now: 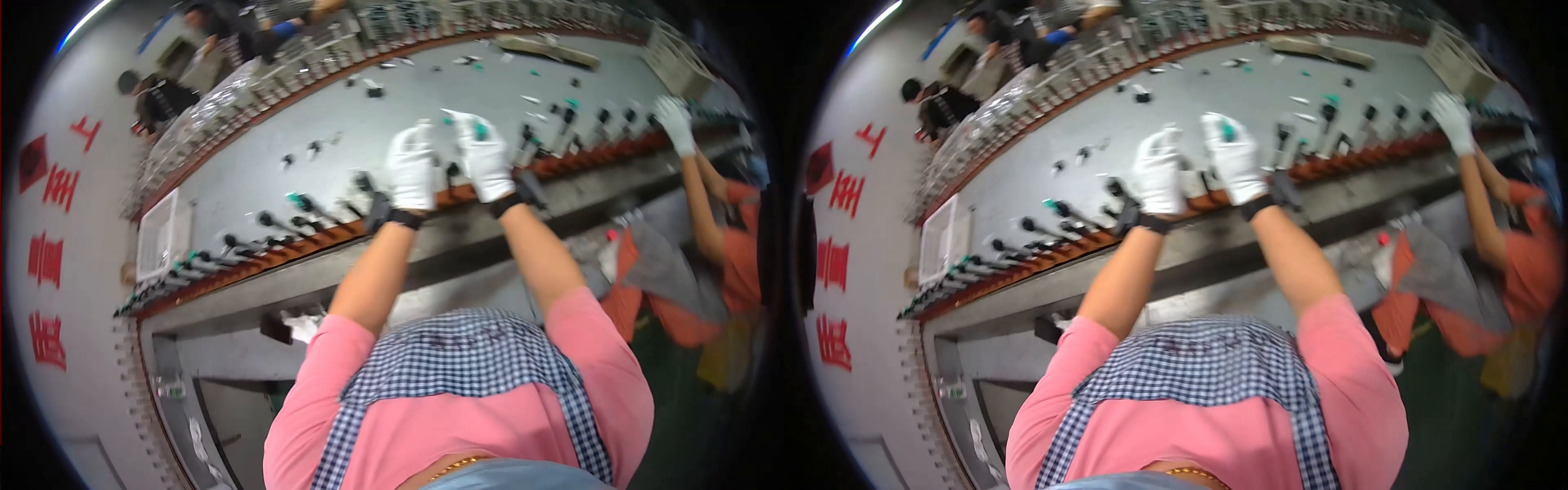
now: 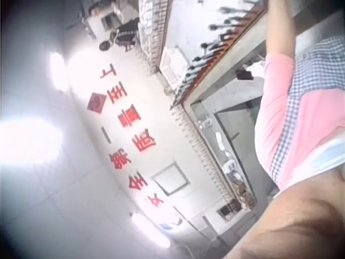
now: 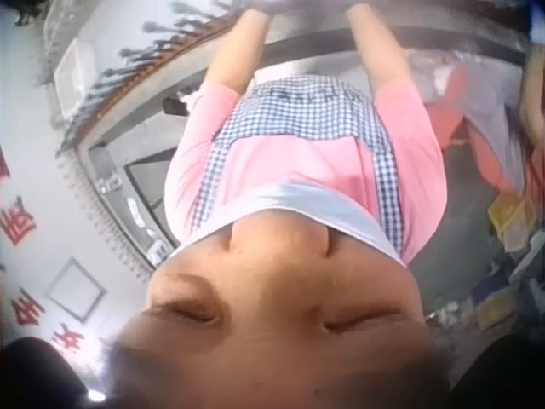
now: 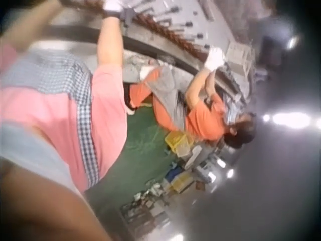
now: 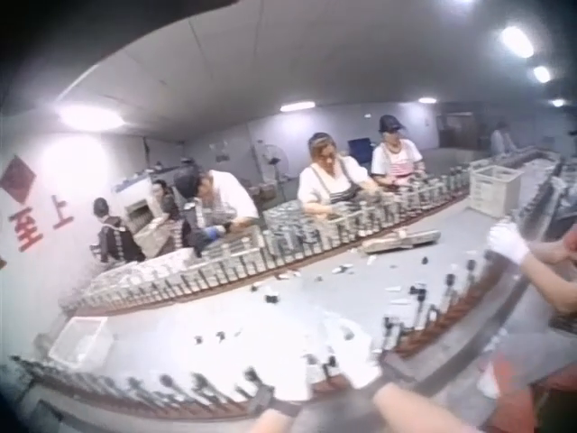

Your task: Assembling pump mechanisms for bottles on a production line.

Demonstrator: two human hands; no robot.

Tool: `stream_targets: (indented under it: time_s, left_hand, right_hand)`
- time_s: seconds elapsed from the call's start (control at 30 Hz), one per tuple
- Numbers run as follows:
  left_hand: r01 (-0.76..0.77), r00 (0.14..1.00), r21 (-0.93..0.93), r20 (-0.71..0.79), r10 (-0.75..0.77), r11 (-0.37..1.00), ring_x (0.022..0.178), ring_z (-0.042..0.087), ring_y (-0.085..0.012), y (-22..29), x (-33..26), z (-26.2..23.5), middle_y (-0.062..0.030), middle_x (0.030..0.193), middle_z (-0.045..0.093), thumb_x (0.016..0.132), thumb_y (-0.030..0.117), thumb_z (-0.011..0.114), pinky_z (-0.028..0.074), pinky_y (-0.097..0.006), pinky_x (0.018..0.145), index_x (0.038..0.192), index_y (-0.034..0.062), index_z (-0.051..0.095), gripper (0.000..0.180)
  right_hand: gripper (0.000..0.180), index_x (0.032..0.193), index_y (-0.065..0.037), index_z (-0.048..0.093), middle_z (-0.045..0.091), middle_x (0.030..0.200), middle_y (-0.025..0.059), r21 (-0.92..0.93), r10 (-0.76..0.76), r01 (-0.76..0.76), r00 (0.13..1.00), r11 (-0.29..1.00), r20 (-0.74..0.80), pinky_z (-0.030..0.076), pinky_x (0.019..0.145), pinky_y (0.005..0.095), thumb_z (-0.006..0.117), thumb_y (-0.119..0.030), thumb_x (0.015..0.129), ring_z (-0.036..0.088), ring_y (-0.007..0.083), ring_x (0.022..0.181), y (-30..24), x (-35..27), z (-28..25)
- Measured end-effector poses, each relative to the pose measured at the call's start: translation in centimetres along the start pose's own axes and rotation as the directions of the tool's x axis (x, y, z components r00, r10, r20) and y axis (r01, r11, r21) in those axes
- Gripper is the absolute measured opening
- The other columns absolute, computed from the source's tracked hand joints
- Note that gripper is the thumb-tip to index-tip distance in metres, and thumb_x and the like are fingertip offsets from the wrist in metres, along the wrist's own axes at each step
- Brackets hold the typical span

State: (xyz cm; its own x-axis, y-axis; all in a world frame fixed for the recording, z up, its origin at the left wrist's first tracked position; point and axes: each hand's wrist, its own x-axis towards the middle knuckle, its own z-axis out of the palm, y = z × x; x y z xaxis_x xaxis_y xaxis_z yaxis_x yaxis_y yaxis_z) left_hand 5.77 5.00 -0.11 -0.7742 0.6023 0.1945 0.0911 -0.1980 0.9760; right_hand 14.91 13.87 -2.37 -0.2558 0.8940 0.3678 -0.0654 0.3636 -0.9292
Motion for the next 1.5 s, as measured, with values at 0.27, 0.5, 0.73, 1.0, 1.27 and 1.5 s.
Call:
stream_targets:
  time_s: [0.27, 0.5, 0.73, 1.0, 1.27, 1.5]
  left_hand:
    - [-0.164, 0.972, 0.155, -0.143, 0.186, 0.974, 0.12, 0.058, -0.0197, -2.5, -7.2, -6.2, -0.0108, 0.131, 0.061, 0.105, 0.016, 0.053, 0.042, -0.031, 0.107, 0.136, -0.0045, 0.052, 0.037]
    - [-0.308, 0.931, 0.193, 0.261, 0.254, 0.932, 0.13, 0.054, -0.0311, -0.1, -4.4, 2.3, -0.0217, 0.138, 0.058, 0.101, 0.018, 0.058, 0.04, -0.038, 0.111, 0.144, -0.0027, 0.048, 0.048]
    - [0.08, 0.996, 0.013, 0.041, -0.08, 0.997, 0.053, 0.049, -0.0134, -2.6, 0.0, 5.5, -0.0062, 0.06, 0.054, 0.099, 0.036, 0.066, 0.043, -0.032, 0.054, 0.075, 0.0031, 0.059, 0.041]
    - [-0.055, 0.998, 0.101, 0.018, 0.053, 0.993, 0.078, 0.063, -0.0131, -2.1, -2.1, -1.2, -0.0062, 0.083, 0.067, 0.101, 0.029, 0.065, 0.051, -0.027, 0.076, 0.099, 0.0031, 0.063, 0.026]
    - [-0.084, 0.973, 0.165, 0.224, 0.045, 0.983, 0.13, 0.055, -0.0253, -2.1, -10.7, -4.2, -0.0174, 0.14, 0.057, 0.104, 0.013, 0.054, 0.042, -0.035, 0.111, 0.143, -0.0039, 0.048, 0.043]
    - [-0.311, 0.941, 0.367, 0.25, 0.229, 0.877, 0.127, 0.056, -0.0329, 1.7, -2.6, 6.8, -0.0234, 0.134, 0.058, 0.1, 0.023, 0.06, 0.042, -0.036, 0.108, 0.143, -0.0023, 0.048, 0.051]
  right_hand:
    - [0.047, 0.139, 0.0, 0.054, 0.063, 0.133, 0.0179, 0.056, 0.037, -0.032, 0.994, 0.998, -0.106, 0.048, 0.103, 0.0338, 0.068, -0.009, 0.095, 0.061, 0.0241, 0.124, 4.7, -9.8, -7.7]
    - [0.036, 0.131, -0.004, 0.063, 0.069, 0.121, 0.015, -0.312, -0.102, 0.105, 0.994, 0.944, 0.027, 0.048, 0.096, 0.0329, 0.063, -0.02, 0.098, 0.065, 0.0222, 0.108, -1.6, 5.5, -7.4]
    - [0.025, 0.122, -0.004, 0.069, 0.073, 0.094, 0.0013, -0.015, -0.015, 0.015, 1.0, 1.0, -0.019, 0.048, 0.057, 0.0253, 0.057, -0.009, 0.102, 0.057, 0.0053, 0.061, 0.2, 2.7, -3.0]
    - [0.033, 0.134, -0.007, 0.062, 0.07, 0.109, 0.0018, 0.345, 0.042, -0.068, 0.996, 0.936, 0.081, 0.053, 0.078, 0.0241, 0.061, -0.008, 0.101, 0.064, 0.0078, 0.082, -1.5, -2.5, -0.3]
    - [0.058, 0.148, 0.001, 0.042, 0.047, 0.149, 0.017, -0.213, -0.129, 0.049, 0.917, 0.976, -0.378, 0.037, 0.114, 0.0369, 0.066, -0.009, 0.097, 0.048, 0.0246, 0.136, 1.9, -3.0, -8.5]
    - [0.032, 0.125, -0.005, 0.065, 0.073, 0.087, 0.011, -0.003, 0.164, -0.164, 0.986, 0.987, -0.023, 0.054, 0.075, 0.0318, 0.063, -0.021, 0.097, 0.07, 0.0196, 0.075, -1.4, 5.1, -6.6]
